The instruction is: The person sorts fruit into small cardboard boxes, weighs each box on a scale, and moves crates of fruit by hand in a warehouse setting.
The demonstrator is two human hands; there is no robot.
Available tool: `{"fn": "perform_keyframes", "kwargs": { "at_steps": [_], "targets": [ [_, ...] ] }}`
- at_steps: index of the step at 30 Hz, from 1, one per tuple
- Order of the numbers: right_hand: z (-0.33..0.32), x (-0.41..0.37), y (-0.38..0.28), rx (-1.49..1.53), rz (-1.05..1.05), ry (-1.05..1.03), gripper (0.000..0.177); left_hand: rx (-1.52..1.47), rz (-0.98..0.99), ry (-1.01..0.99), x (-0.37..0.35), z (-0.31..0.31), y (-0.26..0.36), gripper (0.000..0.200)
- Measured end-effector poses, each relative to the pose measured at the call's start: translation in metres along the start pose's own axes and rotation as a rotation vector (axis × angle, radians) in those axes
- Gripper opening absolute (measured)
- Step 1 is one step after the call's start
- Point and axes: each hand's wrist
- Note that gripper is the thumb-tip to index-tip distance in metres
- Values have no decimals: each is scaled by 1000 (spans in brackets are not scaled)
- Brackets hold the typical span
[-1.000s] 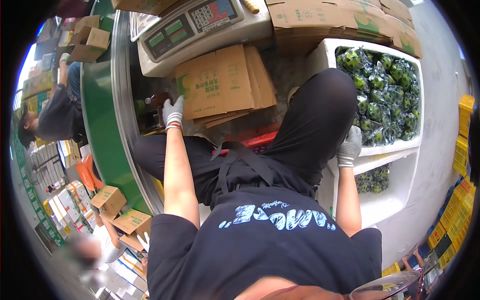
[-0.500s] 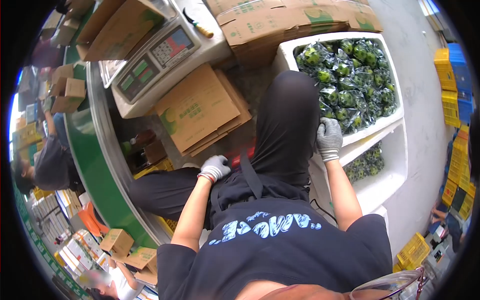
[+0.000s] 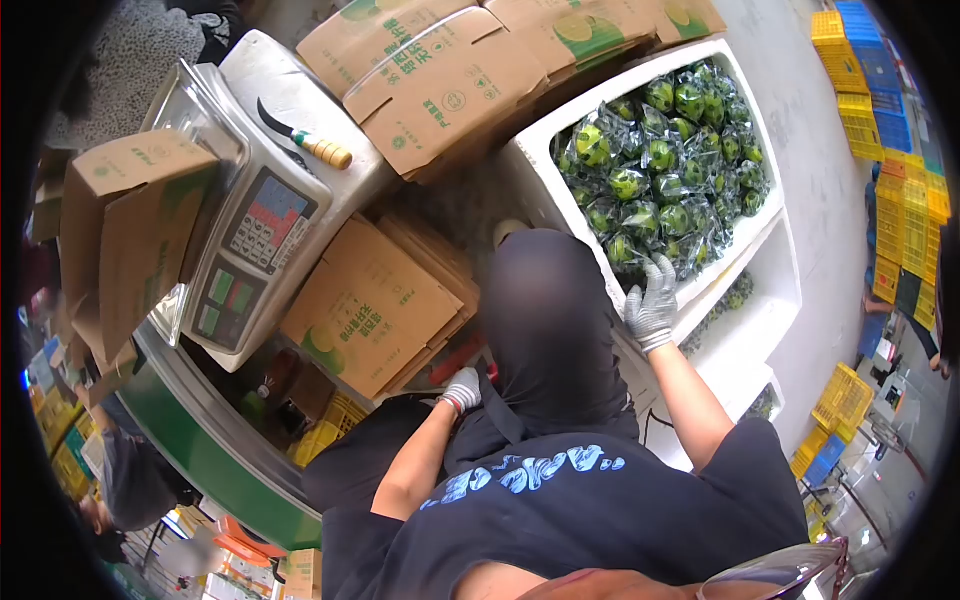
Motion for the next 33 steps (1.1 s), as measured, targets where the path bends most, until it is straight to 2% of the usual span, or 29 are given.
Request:
{"fn": "perform_keyframes", "kwargs": {
  "at_steps": [1,2,6,11,13,14,15,16,17,18,19,20,21,23,24,25,26,28,33],
  "targets": [
    [-1,0,-1,9,0,5,46,678,281,75,-11,3,20,35],
    [-1,-1,-1,1,34,-17,46,759,223,57,-27,-4,47,34],
    [-5,-7,-1,22,69,-29,45,709,93,25,-44,-27,109,34],
    [-6,-8,0,86,24,48,43,514,166,113,-58,-39,137,35],
    [-9,-19,-10,68,-92,182,44,426,241,308,-118,-45,173,35],
    [-22,-32,-25,131,-136,163,39,439,254,477,-172,-50,208,34],
    [-31,-47,-33,156,-282,140,33,447,261,647,-225,-54,243,33],
    [-50,-60,-49,251,-326,-13,26,284,218,880,-272,-51,248,31],
    [-46,-86,-39,352,-281,-178,19,217,250,1158,-315,-46,245,25],
    [-34,-113,-23,440,-75,-368,13,108,140,1381,-348,-42,212,27],
    [-14,-143,2,435,115,-435,13,-6,30,1590,-375,-30,182,31],
    [5,-167,31,299,447,-696,17,37,-212,1630,-391,-11,173,37],
    [-2,-170,30,232,389,-885,20,72,-454,1651,-400,10,169,44],
    [-15,-167,18,109,252,-1164,21,163,-927,1149,-398,60,158,57],
    [-20,-166,13,61,215,-1252,22,138,-991,766,-392,80,160,62],
    [-22,-164,10,20,194,-1311,22,239,-925,483,-379,105,137,56],
    [-24,-163,9,-11,176,-1359,23,210,-827,298,-367,129,122,55],
    [-28,-157,12,-62,149,-1425,25,97,-688,149,-347,168,107,53],
    [-39,-149,10,-160,94,-1534,28,-28,-604,212,-311,206,111,48]
  ]
}}
Point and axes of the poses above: each hand's wrist, its own x-axis towards the middle knuckle, its own z-axis out of the palm, y = z × x, and after that the axes turned 4 degrees about x, right-handed
